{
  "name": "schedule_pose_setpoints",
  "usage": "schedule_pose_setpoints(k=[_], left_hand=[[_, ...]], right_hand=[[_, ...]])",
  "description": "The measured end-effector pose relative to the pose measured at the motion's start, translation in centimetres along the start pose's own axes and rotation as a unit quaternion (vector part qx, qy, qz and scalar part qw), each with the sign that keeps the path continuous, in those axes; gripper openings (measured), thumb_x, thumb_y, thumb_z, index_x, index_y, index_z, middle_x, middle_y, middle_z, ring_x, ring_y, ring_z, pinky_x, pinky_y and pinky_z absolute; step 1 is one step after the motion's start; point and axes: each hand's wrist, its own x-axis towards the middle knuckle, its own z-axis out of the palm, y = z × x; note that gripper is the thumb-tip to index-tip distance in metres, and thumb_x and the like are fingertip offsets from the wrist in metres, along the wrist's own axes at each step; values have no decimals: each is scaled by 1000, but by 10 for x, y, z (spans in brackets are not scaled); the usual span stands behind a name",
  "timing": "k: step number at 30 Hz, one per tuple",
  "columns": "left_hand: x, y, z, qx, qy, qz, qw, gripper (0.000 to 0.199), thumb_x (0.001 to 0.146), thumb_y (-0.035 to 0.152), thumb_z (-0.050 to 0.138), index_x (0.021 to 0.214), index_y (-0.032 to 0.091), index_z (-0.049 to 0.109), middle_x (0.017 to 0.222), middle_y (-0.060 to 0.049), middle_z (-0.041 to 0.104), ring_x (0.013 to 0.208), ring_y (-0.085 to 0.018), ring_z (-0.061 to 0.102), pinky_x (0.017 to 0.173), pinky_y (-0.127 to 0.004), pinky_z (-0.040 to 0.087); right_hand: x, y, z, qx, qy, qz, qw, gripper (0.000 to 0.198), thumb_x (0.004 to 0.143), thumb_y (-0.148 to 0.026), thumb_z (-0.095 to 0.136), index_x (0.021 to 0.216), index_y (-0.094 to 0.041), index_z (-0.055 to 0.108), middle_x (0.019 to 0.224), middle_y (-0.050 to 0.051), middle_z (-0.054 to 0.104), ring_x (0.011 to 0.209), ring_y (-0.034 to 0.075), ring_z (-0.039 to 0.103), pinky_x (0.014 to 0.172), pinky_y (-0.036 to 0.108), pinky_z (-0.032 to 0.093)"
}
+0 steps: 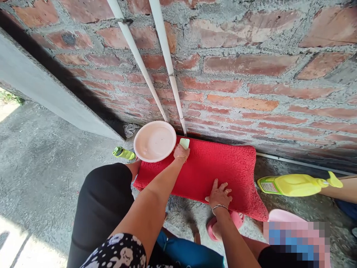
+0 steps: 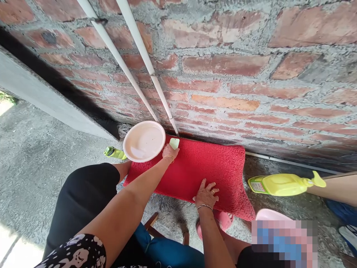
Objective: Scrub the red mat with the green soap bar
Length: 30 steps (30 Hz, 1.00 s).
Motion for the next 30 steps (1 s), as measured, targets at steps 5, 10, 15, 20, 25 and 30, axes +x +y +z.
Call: schedule_pose_setpoints(k=[5, 10, 15, 20, 25, 30], left_hand=[[-36, 18, 32, 33, -29, 84, 996, 61, 77, 48, 65, 126, 18, 44, 134, -17, 46, 122, -29, 49, 94, -36, 46], [-50, 30, 38, 29, -87, 139, 986, 66, 75, 53, 65, 128, 20, 44, 137, -14, 44, 124, -28, 48, 96, -36, 44], [-11, 23, 10, 8, 2, 64, 998, 62, 76, 54, 65, 122, 16, 47, 130, -17, 50, 118, -28, 54, 94, -35, 45], [14, 23, 3, -8, 19, -6, 1000, 60, 76, 50, 66, 120, 14, 48, 128, -19, 52, 116, -29, 56, 92, -35, 46], [-20, 51, 32, 4, 17, 37, 999, 62, 78, 50, 63, 123, 10, 48, 128, -19, 51, 115, -29, 54, 90, -34, 47], [-75, 82, 63, 22, -70, 177, 982, 67, 75, 51, 65, 126, 11, 48, 130, -18, 50, 116, -29, 52, 94, -35, 45]], right_hand=[[-2, 0, -3, 2, 1, 7, 1000, 97, 75, -50, 71, 153, -21, 23, 151, 31, 22, 131, 49, 35, 83, 53, 46], [-4, 0, -8, 8, -1, 3, 1000, 98, 74, -50, 73, 153, -19, 24, 151, 31, 23, 131, 49, 36, 82, 51, 46], [-3, 0, -8, 11, -1, 4, 1000, 100, 73, -51, 75, 153, -20, 24, 151, 32, 23, 131, 49, 35, 83, 52, 45], [-2, -2, -9, 18, -8, 5, 1000, 103, 71, -51, 76, 153, -20, 23, 151, 32, 21, 132, 50, 34, 84, 55, 44], [-2, -1, -11, 18, -15, 7, 1000, 101, 73, -49, 75, 153, -21, 22, 151, 32, 21, 132, 49, 33, 85, 54, 44], [-2, -1, -9, 9, -8, 10, 1000, 100, 72, -50, 75, 153, -22, 24, 151, 30, 24, 131, 48, 36, 83, 51, 46]])
